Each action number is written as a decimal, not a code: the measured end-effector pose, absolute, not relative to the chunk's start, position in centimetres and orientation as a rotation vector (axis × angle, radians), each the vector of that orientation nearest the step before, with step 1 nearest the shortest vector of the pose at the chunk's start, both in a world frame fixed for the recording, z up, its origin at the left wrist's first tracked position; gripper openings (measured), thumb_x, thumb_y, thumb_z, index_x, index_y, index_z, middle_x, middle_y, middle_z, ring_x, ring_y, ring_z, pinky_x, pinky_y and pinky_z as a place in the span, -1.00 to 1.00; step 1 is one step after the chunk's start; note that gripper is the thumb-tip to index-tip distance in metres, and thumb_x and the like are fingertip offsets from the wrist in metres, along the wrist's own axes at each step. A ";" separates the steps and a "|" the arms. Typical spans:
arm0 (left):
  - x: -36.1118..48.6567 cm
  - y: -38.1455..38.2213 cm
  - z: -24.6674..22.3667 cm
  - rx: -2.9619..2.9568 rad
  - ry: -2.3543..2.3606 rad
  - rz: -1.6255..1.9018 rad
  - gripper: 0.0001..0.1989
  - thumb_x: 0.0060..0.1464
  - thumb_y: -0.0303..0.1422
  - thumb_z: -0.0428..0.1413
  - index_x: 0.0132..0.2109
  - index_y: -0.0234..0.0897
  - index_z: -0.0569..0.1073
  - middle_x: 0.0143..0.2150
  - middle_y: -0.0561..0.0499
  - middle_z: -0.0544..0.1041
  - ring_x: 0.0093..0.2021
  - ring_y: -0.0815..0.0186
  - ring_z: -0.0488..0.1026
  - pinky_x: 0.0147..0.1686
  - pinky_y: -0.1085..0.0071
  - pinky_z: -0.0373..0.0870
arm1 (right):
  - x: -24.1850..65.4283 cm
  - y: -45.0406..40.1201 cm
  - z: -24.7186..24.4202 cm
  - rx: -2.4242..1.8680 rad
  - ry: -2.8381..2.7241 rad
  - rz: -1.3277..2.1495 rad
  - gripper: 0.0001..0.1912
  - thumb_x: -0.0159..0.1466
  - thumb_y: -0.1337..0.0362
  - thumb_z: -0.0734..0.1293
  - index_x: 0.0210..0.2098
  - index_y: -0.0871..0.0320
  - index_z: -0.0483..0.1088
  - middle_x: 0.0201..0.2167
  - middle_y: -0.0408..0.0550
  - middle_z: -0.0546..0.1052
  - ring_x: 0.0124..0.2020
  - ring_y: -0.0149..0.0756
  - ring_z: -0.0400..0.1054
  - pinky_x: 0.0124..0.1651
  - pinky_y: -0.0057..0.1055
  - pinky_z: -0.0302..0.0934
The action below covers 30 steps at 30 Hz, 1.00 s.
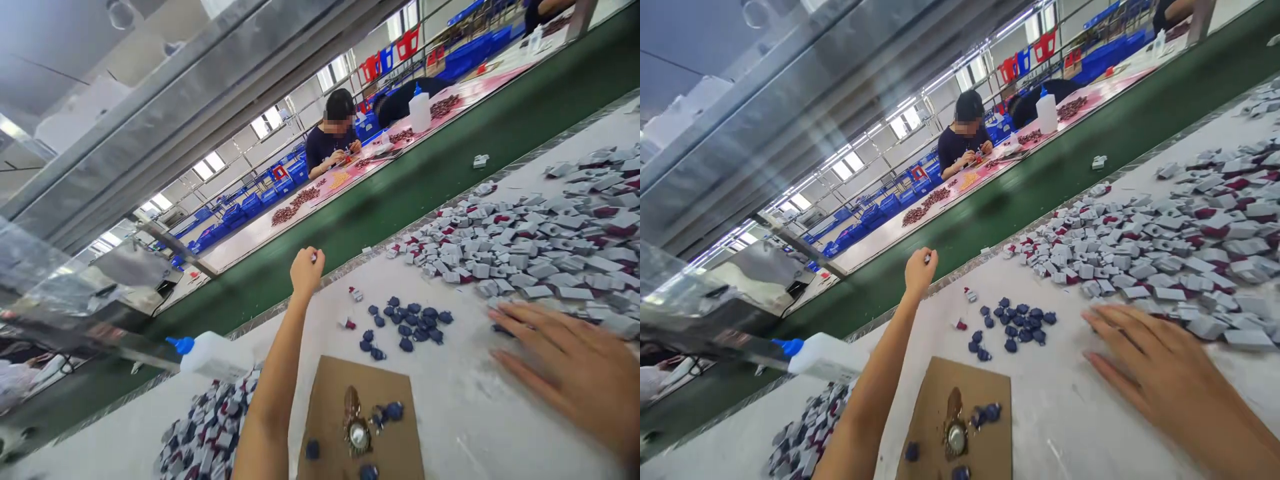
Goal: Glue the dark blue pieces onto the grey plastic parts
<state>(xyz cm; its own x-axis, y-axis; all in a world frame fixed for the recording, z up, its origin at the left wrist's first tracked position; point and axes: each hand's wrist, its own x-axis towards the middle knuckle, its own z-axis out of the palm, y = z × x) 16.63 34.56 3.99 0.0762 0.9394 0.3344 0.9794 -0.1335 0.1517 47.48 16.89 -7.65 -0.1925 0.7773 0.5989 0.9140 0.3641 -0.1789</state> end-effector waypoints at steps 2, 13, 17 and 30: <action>14.6 30.0 2.9 -2.259 -2.057 -0.522 -0.68 0.16 -0.24 -0.19 -0.29 -0.33 0.38 -0.31 -0.05 0.39 -0.27 0.30 0.34 -0.26 0.29 0.28 | 45.9 17.7 -6.5 -1.319 -2.171 -0.286 -0.42 0.20 0.04 0.13 0.19 -0.02 0.00 0.02 0.02 0.34 0.01 -0.09 0.23 0.00 -0.12 0.13; 10.8 19.9 -2.3 -2.657 -2.140 -0.860 -0.65 0.08 -0.31 0.02 0.02 -0.28 0.30 0.09 -0.13 0.28 0.08 0.16 0.23 0.02 0.05 0.17 | 43.5 20.1 -3.8 -1.260 -2.374 0.198 -0.63 0.27 0.20 0.05 -0.09 0.15 0.38 -0.20 0.09 0.43 -0.19 -0.21 0.33 -0.18 -0.34 0.21; 9.6 18.9 -1.6 -2.503 -2.321 -1.287 -0.72 0.08 -0.30 0.02 -0.06 -0.31 0.35 -0.04 -0.10 0.38 -0.09 0.24 0.35 -0.11 0.16 0.32 | 43.8 18.3 -2.8 -1.327 -2.347 0.221 -0.61 0.27 0.22 0.04 -0.07 0.24 0.35 -0.11 0.12 0.40 -0.12 -0.24 0.30 -0.07 -0.40 0.15; 6.6 3.8 -0.4 -1.441 -2.664 -2.882 -0.53 -0.09 0.03 -0.02 -0.19 -0.27 0.32 -0.50 0.09 0.27 -0.60 0.49 0.22 -0.76 0.62 0.06 | 43.1 20.6 -1.8 -1.619 -2.153 0.281 -0.47 0.21 0.07 0.07 -0.15 0.35 0.44 -0.25 0.13 0.51 -0.40 -0.39 0.37 -0.33 -0.47 0.16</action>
